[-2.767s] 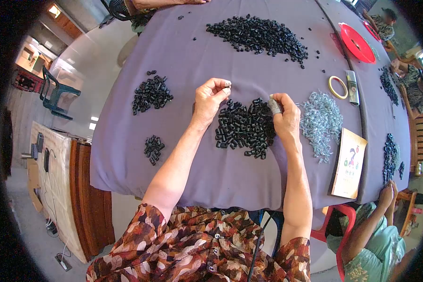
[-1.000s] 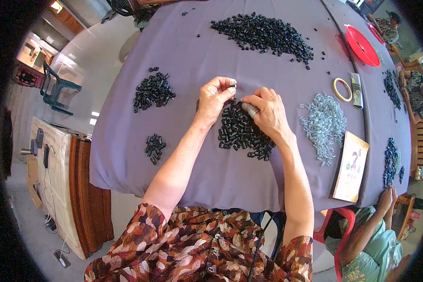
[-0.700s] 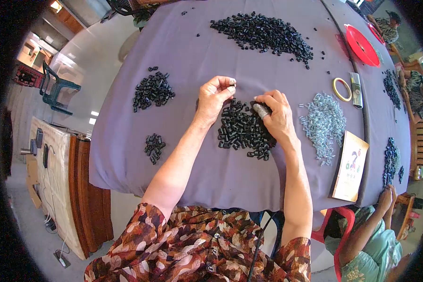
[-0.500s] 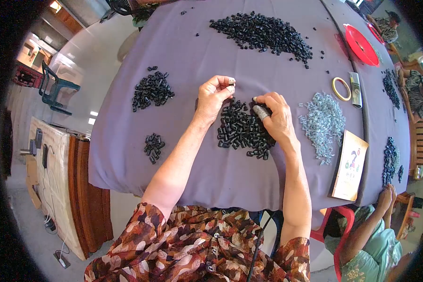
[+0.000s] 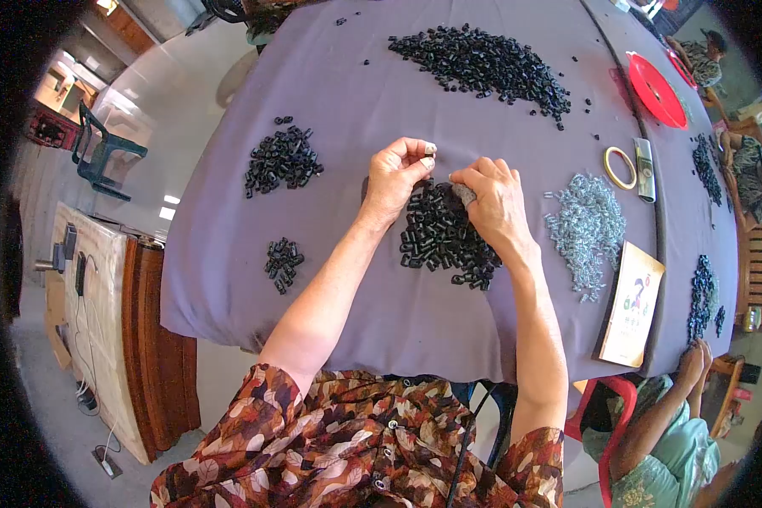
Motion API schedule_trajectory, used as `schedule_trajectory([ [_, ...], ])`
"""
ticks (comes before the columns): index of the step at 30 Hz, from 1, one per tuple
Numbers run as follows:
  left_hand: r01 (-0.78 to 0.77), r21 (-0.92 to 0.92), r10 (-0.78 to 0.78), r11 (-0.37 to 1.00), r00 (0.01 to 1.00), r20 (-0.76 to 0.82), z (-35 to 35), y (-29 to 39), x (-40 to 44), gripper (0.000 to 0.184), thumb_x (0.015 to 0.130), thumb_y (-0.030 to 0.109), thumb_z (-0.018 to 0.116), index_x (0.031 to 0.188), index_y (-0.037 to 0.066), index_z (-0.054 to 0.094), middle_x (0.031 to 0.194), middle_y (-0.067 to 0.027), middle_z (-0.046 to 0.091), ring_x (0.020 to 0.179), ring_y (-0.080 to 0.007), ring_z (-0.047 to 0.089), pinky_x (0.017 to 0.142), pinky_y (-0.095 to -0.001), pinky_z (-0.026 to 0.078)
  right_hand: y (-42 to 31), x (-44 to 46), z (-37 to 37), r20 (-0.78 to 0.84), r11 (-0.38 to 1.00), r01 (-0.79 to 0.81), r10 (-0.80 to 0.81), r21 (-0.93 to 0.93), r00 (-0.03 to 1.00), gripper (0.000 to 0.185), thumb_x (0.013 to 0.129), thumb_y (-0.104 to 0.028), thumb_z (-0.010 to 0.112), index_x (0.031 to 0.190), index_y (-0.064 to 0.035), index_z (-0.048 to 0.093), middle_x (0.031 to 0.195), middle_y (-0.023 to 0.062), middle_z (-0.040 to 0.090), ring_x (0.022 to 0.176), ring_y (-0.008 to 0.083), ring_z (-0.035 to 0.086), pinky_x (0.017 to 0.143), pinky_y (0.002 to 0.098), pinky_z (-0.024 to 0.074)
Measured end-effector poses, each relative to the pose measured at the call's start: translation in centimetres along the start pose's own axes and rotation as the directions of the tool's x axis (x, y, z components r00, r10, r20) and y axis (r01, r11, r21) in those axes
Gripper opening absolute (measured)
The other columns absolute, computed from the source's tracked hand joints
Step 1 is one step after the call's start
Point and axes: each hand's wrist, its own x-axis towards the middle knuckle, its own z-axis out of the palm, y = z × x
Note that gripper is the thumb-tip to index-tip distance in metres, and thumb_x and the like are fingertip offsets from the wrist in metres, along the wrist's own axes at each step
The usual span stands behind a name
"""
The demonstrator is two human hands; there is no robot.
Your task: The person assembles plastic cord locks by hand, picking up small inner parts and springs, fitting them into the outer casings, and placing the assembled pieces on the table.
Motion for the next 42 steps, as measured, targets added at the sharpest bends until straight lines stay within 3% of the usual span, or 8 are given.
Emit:
schedule_trajectory([
  [14, 0.007, 0.001, -0.007, 1.0, 1.0, -0.007, 0.0, -0.1, 0.1, 0.01, 0.08, -0.002, 0.058, 0.088, 0.003, 0.059, 0.074, 0.0022, 0.057, 0.065, -0.0039, 0.052, 0.06, -0.019, 0.045, -0.4, 0.5, 1.0, 0.052, 0.998, 0.029, -0.026, -0.052, 0.998, 0.023, 0.065, 0.003, 0.054, 0.084, -0.0078, 0.06, 0.079, 0.0059, 0.056, 0.079, 0.0246, 0.05, 0.07, 0.0359, 0.0368],
  [17, 0.003, -0.03, -0.003, 1.0, 1.0, -0.013, 0.0, 0.1, 0.1, 0.01, 0.08, -0.002, 0.058, 0.088, 0.003, 0.059, 0.076, 0.0016, 0.057, 0.066, -0.0047, 0.053, 0.06, -0.0197, 0.046, 0.0, 0.4, 1.0, -0.093, 0.993, 0.025, -0.014, 0.113, 0.996, 0.022, 0.065, 0.004, 0.055, 0.084, -0.0049, 0.056, 0.079, 0.0084, 0.056, 0.076, 0.0278, 0.051, 0.069, 0.0378, 0.0393],
  [20, 0.004, -0.087, -0.004, 0.996, 1.0, -0.009, 0.0, 0.2, -0.1, 0.011, 0.08, -0.002, 0.058, 0.09, 0.002, 0.058, 0.079, 0.0005, 0.057, 0.068, -0.0055, 0.054, 0.061, -0.0203, 0.047, -0.4, 0.0, 0.0, -0.076, 0.943, -0.173, 0.202, 0.283, 0.977, 0.016, 0.07, 0.004, 0.054, 0.085, -0.0019, 0.055, 0.08, 0.0093, 0.059, 0.074, 0.025, 0.056, 0.069, 0.0342, 0.044],
  [23, 0.006, -0.123, -0.006, 0.992, 1.0, 0.0, 0.0, 0.5, 0.0, 0.012, 0.079, -0.003, 0.058, 0.091, 0.002, 0.058, 0.081, -0.0003, 0.057, 0.07, -0.0059, 0.054, 0.063, -0.0208, 0.047, -0.4, -0.9, 0.0, -0.064, 0.814, -0.249, 0.33, 0.525, 0.942, 0.013, 0.075, 0.005, 0.054, 0.086, -0.0002, 0.054, 0.081, 0.0098, 0.062, 0.073, 0.0199, 0.06, 0.069, 0.0287, 0.0462],
  [24, 0.008, -0.131, -0.007, 0.991, 1.0, 0.003, 0.0, 0.6, 0.0, 0.013, 0.079, -0.003, 0.058, 0.091, 0.002, 0.058, 0.082, -0.0006, 0.057, 0.07, -0.0061, 0.054, 0.064, -0.021, 0.047, -0.1, -1.0, 0.1, -0.06, 0.792, -0.255, 0.343, 0.555, 0.937, 0.01, 0.078, 0.004, 0.054, 0.087, -0.0002, 0.053, 0.083, 0.0076, 0.064, 0.075, 0.0133, 0.06, 0.072, 0.0245, 0.0453],
  [27, 0.003, -0.084, 0.0, 0.996, 0.999, 0.034, 0.1, 0.9, -0.2, 0.014, 0.079, -0.003, 0.058, 0.092, 0.002, 0.057, 0.082, -0.0005, 0.057, 0.071, -0.0061, 0.054, 0.066, -0.0211, 0.047, 0.3, -1.1, 0.4, -0.072, 0.704, -0.243, 0.386, 0.668, 0.92, 0.01, 0.078, 0.002, 0.057, 0.088, 0.0002, 0.055, 0.082, 0.0048, 0.064, 0.075, 0.0106, 0.058, 0.072, 0.0236, 0.0453],
  [31, -0.065, -0.09, 0.071, 0.994, 0.996, 0.061, 0.7, 1.2, -0.4, 0.019, 0.076, -0.006, 0.06, 0.093, 0.002, 0.057, 0.083, -0.0004, 0.058, 0.075, -0.006, 0.054, 0.067, -0.0208, 0.047, 0.3, -1.1, 0.2, -0.025, 0.647, -0.299, 0.442, 0.701, 0.897, 0.013, 0.079, 0.0, 0.06, 0.092, -0.0002, 0.058, 0.082, 0.0025, 0.063, 0.076, 0.008, 0.056, 0.073, 0.0219, 0.0448],
  [42, -0.004, -0.098, 0.016, 0.995, 0.993, 0.12, 1.4, 1.1, -1.2, 0.015, 0.077, -0.005, 0.06, 0.091, 0.002, 0.061, 0.081, -0.0003, 0.059, 0.073, -0.0065, 0.056, 0.067, -0.0211, 0.048, 0.2, -0.9, 0.1, 0.006, 0.556, -0.29, 0.456, 0.779, 0.89, 0.016, 0.082, 0.0, 0.056, 0.097, -0.001, 0.061, 0.085, 0.0025, 0.064, 0.077, 0.007, 0.054, 0.072, 0.0211, 0.0446],
])
